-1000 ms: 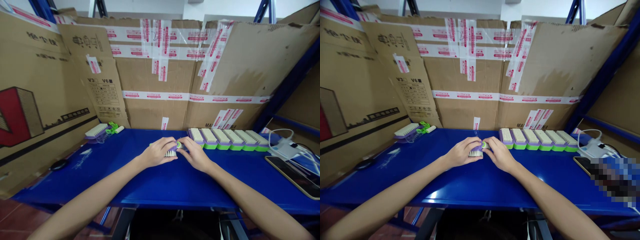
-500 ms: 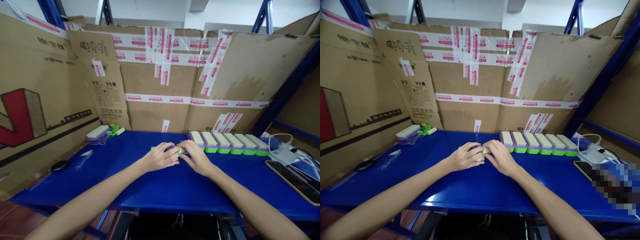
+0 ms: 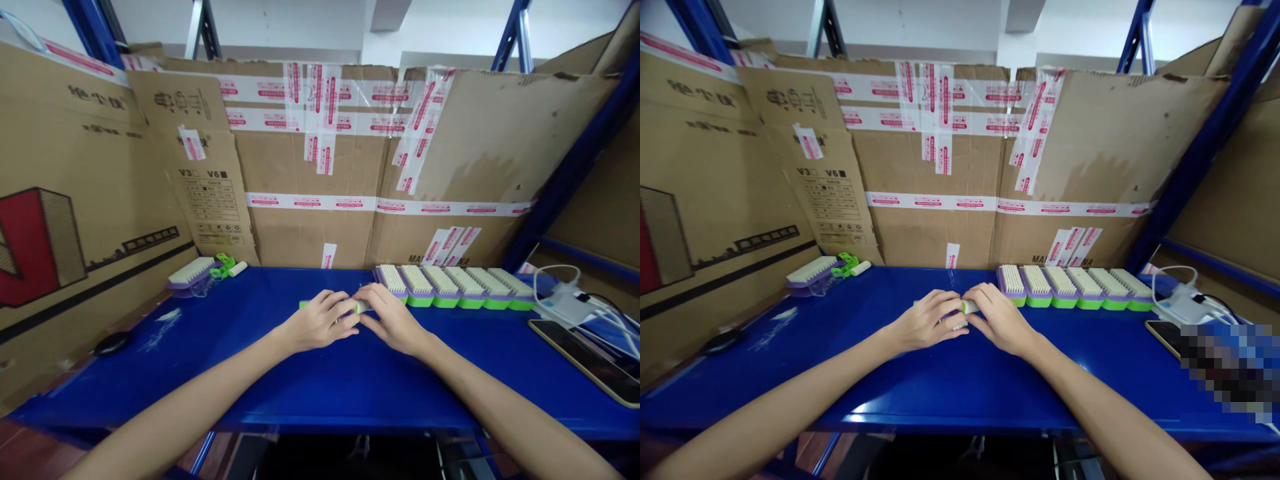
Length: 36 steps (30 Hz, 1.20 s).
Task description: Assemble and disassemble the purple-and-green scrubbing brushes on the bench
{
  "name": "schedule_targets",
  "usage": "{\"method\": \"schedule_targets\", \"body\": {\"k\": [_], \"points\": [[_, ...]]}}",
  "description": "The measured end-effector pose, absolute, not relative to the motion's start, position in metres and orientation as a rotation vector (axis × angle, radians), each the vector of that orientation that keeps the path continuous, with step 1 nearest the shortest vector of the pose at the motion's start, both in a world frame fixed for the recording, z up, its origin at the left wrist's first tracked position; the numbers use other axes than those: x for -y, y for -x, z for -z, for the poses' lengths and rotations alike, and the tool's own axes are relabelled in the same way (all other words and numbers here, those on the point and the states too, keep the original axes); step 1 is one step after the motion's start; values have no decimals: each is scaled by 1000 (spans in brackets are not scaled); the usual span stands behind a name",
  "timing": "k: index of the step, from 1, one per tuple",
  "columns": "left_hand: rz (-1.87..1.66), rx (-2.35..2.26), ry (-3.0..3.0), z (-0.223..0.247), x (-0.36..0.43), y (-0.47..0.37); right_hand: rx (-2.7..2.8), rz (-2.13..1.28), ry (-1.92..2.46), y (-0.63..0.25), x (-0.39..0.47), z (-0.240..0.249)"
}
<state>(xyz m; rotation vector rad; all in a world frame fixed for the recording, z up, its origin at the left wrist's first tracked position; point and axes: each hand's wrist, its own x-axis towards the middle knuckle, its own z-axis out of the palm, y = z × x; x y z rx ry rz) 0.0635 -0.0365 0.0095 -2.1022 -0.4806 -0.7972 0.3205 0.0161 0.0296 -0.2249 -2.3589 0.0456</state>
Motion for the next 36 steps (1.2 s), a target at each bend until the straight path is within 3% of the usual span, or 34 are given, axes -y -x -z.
{"method": "schedule_targets", "body": {"k": [36], "points": [[660, 349, 1978, -14, 27, -61, 2411, 24, 274, -316, -21, -17]]}}
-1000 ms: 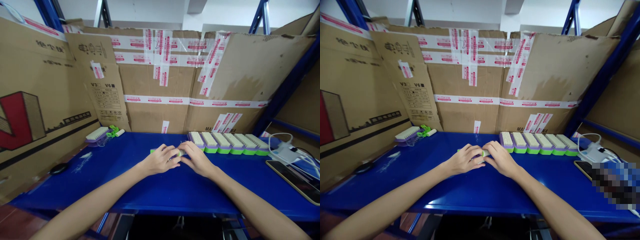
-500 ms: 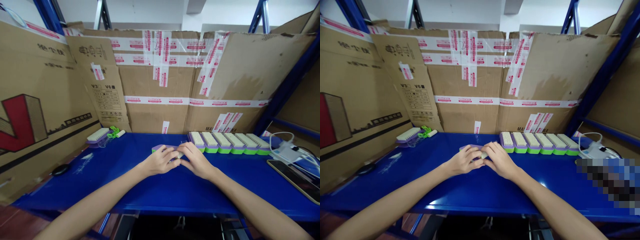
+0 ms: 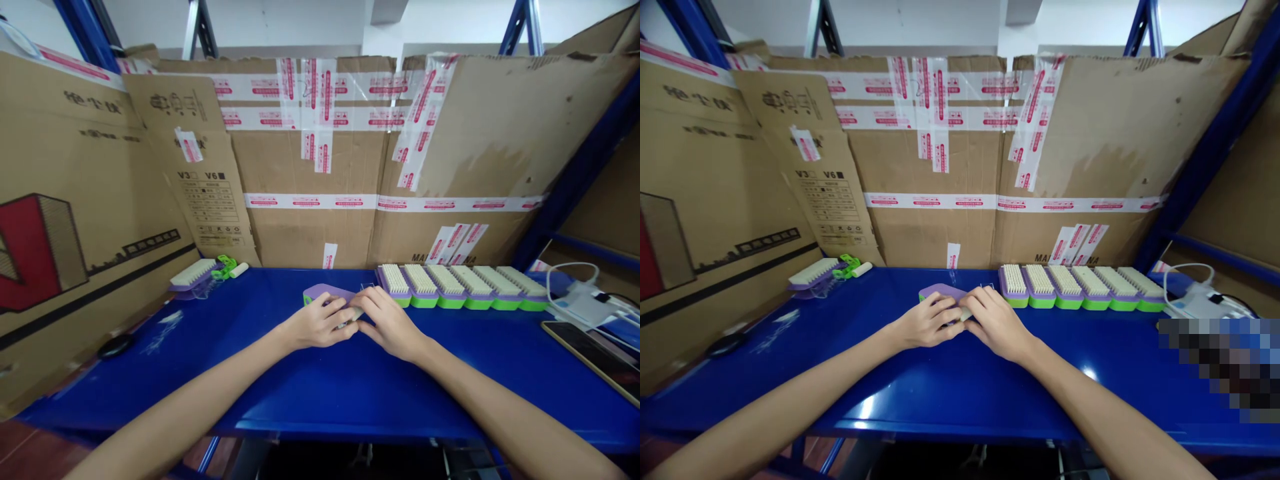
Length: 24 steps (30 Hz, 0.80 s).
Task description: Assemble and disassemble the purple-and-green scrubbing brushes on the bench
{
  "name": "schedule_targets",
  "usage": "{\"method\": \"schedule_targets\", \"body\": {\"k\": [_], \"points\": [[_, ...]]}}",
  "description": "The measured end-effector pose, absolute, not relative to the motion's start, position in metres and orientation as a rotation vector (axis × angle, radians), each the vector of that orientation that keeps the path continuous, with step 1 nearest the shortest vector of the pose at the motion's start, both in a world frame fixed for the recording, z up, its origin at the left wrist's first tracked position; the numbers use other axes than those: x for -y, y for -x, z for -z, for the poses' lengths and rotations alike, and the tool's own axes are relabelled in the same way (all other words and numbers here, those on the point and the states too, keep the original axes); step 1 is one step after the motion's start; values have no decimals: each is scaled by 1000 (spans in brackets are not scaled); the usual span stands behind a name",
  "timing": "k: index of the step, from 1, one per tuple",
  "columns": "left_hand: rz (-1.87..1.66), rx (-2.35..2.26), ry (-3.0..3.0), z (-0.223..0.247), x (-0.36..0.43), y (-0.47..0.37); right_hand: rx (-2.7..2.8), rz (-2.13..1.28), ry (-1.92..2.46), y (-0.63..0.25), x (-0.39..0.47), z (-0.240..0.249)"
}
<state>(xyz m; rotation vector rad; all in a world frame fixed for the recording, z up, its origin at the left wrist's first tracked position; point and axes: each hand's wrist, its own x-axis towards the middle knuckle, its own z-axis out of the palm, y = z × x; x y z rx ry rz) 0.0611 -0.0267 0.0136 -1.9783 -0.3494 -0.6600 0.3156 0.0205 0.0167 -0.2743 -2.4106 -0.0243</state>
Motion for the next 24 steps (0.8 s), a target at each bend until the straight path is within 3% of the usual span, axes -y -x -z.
{"method": "schedule_targets", "body": {"k": [24], "points": [[795, 421, 1970, -6, 34, -64, 2392, 33, 241, -314, -12, -21]]}}
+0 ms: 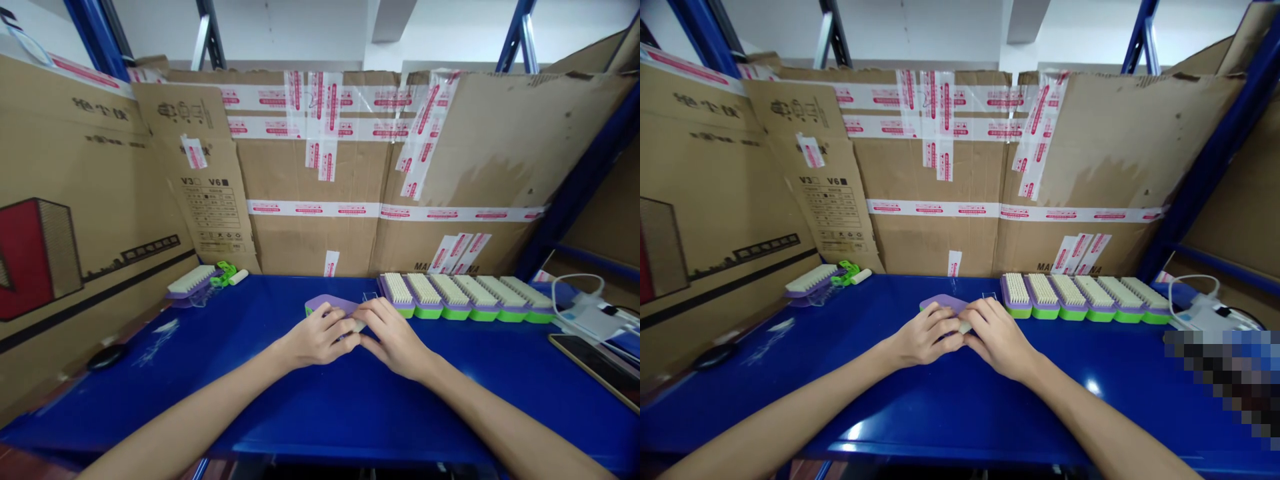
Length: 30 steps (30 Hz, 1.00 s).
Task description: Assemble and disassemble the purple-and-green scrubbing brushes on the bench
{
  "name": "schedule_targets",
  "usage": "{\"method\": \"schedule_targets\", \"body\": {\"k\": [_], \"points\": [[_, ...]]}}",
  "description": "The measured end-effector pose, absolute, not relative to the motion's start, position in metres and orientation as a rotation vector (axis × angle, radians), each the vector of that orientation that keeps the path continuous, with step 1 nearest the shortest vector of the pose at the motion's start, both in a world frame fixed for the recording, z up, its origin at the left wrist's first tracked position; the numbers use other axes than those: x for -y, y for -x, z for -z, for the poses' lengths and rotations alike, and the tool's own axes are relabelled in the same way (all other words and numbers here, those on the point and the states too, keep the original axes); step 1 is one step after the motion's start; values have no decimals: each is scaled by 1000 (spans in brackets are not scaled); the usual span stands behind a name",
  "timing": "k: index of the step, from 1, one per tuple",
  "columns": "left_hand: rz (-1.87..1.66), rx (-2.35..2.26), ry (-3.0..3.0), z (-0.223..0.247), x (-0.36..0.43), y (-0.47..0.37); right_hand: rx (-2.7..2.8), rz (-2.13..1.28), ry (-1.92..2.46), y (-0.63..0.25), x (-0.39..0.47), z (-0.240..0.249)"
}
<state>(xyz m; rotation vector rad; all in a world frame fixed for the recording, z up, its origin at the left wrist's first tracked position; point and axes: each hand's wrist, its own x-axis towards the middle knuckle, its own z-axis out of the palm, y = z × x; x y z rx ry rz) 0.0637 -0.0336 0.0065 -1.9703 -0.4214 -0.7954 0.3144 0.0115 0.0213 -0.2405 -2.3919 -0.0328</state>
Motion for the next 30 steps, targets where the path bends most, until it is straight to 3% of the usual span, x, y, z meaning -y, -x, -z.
{"method": "schedule_targets", "body": {"k": [30], "points": [[755, 401, 1981, -10, 39, -67, 2374, 131, 199, -315, -6, -27]]}}
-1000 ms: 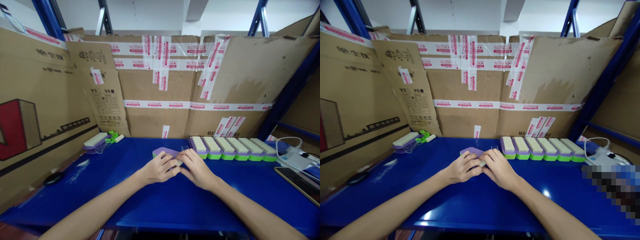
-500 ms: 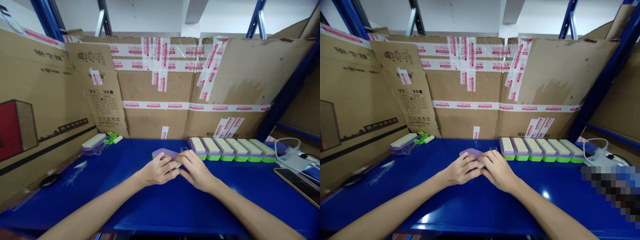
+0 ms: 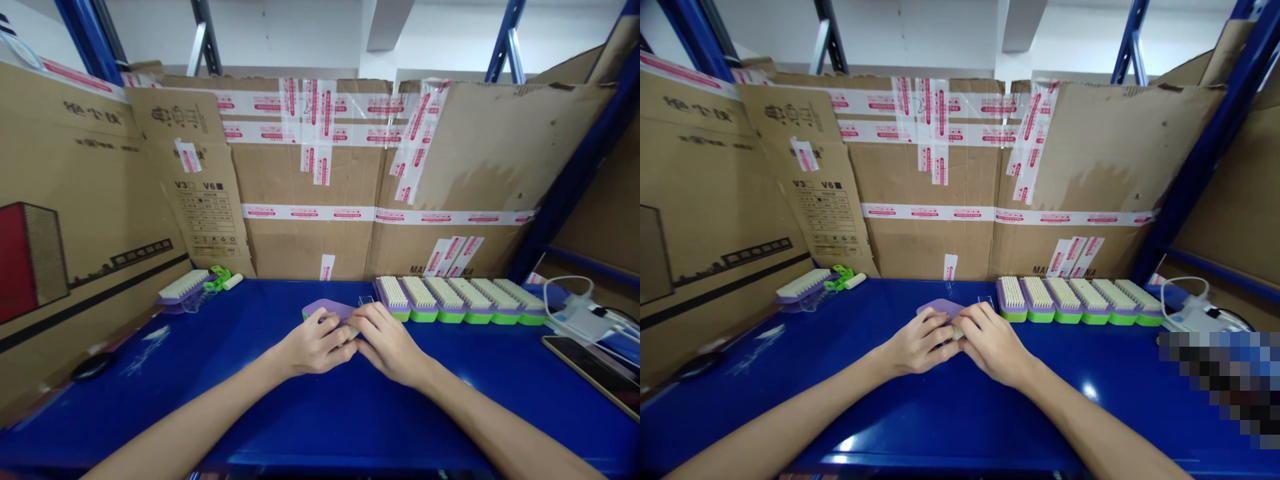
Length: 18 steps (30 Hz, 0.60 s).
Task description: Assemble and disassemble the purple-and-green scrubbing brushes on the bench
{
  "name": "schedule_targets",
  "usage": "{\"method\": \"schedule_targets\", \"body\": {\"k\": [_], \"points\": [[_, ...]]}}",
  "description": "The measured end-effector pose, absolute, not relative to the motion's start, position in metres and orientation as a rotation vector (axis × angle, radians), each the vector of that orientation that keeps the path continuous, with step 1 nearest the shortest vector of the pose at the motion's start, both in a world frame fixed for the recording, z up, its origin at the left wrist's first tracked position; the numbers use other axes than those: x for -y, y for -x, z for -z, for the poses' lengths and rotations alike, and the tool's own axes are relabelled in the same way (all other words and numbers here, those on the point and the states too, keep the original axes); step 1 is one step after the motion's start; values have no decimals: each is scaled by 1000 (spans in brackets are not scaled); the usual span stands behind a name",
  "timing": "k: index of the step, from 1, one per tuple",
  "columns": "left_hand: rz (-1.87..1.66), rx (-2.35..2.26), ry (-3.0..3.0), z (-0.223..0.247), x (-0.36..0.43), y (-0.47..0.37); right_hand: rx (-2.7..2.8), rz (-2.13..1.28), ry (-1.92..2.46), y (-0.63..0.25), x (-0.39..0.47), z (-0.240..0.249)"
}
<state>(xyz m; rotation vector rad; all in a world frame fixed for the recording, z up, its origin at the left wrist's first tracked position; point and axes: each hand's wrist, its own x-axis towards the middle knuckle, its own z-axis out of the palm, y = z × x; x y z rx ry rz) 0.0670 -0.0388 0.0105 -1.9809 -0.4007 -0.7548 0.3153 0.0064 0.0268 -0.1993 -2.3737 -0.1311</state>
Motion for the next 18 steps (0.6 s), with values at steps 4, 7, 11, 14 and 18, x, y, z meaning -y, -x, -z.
{"method": "schedule_targets", "body": {"k": [4, 7, 11, 14, 18], "points": [[788, 392, 1990, -13, 40, -69, 2379, 133, 188, -313, -6, -27], [792, 389, 1990, -12, 38, -68, 2379, 144, 185, -314, -7, -26], [784, 414, 2004, -12, 38, -66, 2359, 161, 203, -317, -9, -27], [803, 465, 2046, -15, 39, -65, 2334, 149, 228, -318, -10, -30], [854, 483, 2103, -19, 43, -65, 2326, 152, 236, -317, -8, -32]]}}
